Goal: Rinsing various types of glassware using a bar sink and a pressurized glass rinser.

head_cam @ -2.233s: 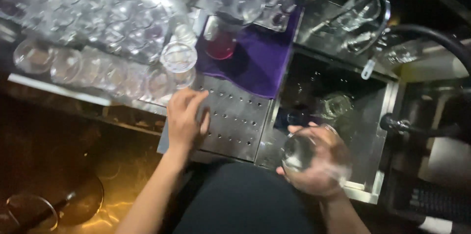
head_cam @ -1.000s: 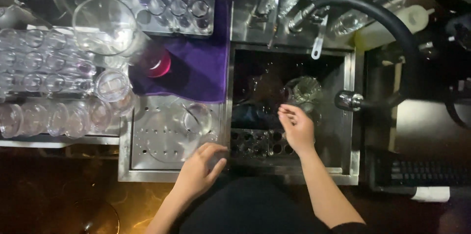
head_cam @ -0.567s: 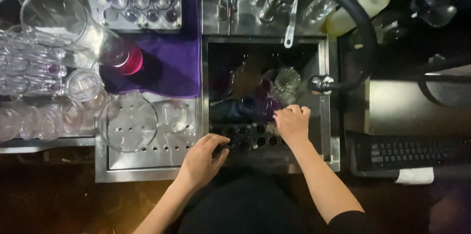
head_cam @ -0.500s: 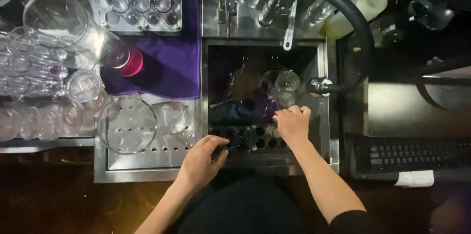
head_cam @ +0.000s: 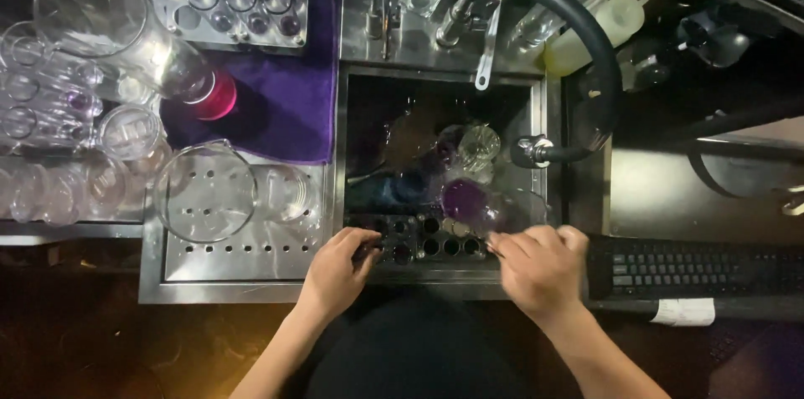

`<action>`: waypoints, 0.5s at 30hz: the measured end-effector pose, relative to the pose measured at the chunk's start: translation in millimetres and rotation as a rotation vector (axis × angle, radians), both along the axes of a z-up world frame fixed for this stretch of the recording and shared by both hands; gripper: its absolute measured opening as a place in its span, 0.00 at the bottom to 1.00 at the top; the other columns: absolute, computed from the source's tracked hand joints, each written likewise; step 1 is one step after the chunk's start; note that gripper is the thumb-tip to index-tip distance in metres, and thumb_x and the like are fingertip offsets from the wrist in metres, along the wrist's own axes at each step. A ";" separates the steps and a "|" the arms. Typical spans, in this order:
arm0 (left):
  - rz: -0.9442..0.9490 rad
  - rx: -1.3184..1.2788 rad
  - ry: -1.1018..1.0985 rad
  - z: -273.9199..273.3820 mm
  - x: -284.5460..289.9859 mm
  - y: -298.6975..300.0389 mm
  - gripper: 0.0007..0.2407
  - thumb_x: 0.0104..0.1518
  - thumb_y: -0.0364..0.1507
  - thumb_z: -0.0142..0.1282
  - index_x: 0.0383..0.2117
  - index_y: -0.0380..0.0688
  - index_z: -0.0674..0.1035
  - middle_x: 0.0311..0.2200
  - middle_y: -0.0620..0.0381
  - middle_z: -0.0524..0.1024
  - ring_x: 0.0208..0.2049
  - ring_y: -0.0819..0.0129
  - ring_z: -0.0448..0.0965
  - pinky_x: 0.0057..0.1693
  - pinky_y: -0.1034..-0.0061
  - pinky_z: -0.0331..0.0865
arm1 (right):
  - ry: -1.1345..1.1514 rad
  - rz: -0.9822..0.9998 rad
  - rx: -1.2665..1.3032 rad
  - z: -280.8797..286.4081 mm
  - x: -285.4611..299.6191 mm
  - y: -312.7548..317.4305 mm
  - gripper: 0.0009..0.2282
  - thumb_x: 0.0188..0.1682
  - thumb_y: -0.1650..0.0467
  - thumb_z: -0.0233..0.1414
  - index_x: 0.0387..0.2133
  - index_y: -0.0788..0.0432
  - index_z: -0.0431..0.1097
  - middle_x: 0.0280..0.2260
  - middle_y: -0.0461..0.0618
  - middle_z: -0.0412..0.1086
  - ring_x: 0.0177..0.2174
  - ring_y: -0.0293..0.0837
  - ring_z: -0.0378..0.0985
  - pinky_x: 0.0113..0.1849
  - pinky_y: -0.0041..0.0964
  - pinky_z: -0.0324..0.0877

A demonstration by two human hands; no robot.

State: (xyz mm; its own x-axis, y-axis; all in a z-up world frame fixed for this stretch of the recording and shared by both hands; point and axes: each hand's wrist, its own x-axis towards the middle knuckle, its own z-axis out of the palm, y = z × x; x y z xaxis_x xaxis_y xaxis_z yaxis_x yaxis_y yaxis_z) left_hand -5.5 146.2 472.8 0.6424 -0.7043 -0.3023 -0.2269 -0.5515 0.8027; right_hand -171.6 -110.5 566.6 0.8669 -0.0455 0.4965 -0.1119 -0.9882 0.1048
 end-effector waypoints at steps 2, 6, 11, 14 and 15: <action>-0.058 -0.113 -0.078 -30.5 0.7 7.8 0.11 0.58 0.33 0.58 0.46 0.50 0.80 0.42 0.57 0.81 0.41 0.60 0.84 0.45 0.66 0.77 | 0.022 0.021 0.142 27.3 -8.8 6.0 0.05 0.46 0.73 0.63 0.24 0.48 0.78 0.22 0.32 0.74 0.27 0.39 0.69 0.41 0.43 0.49; -0.030 0.033 0.098 9.7 3.7 2.4 0.15 0.60 0.36 0.53 0.51 0.46 0.79 0.49 0.53 0.81 0.47 0.61 0.82 0.52 0.67 0.75 | 0.123 -0.017 0.258 81.1 -27.6 8.9 0.04 0.41 0.69 0.66 0.25 0.50 0.78 0.22 0.38 0.74 0.28 0.42 0.69 0.44 0.47 0.51; 0.202 -0.086 0.587 1.2 10.4 20.8 0.21 0.64 0.41 0.36 0.61 0.54 0.72 0.57 0.55 0.77 0.56 0.66 0.78 0.60 0.71 0.67 | -0.001 0.007 0.800 82.1 -19.8 11.5 0.03 0.45 0.72 0.60 0.31 0.52 0.77 0.25 0.36 0.74 0.30 0.35 0.71 0.48 0.36 0.63; 0.716 -0.296 1.345 104.0 16.1 18.0 0.41 0.38 0.54 0.43 0.64 0.49 0.69 0.65 0.40 0.69 0.62 0.39 0.71 0.59 0.41 0.67 | -0.122 0.157 1.431 27.6 0.9 22.0 0.07 0.47 0.77 0.57 0.36 0.53 0.77 0.27 0.41 0.73 0.28 0.33 0.69 0.32 0.24 0.68; 0.720 -0.297 1.343 89.7 14.3 28.8 0.41 0.38 0.54 0.43 0.64 0.49 0.69 0.65 0.40 0.69 0.62 0.39 0.71 0.59 0.41 0.67 | -0.120 0.161 1.433 11.0 4.3 24.2 0.07 0.47 0.77 0.57 0.36 0.53 0.77 0.27 0.41 0.73 0.28 0.33 0.69 0.32 0.24 0.68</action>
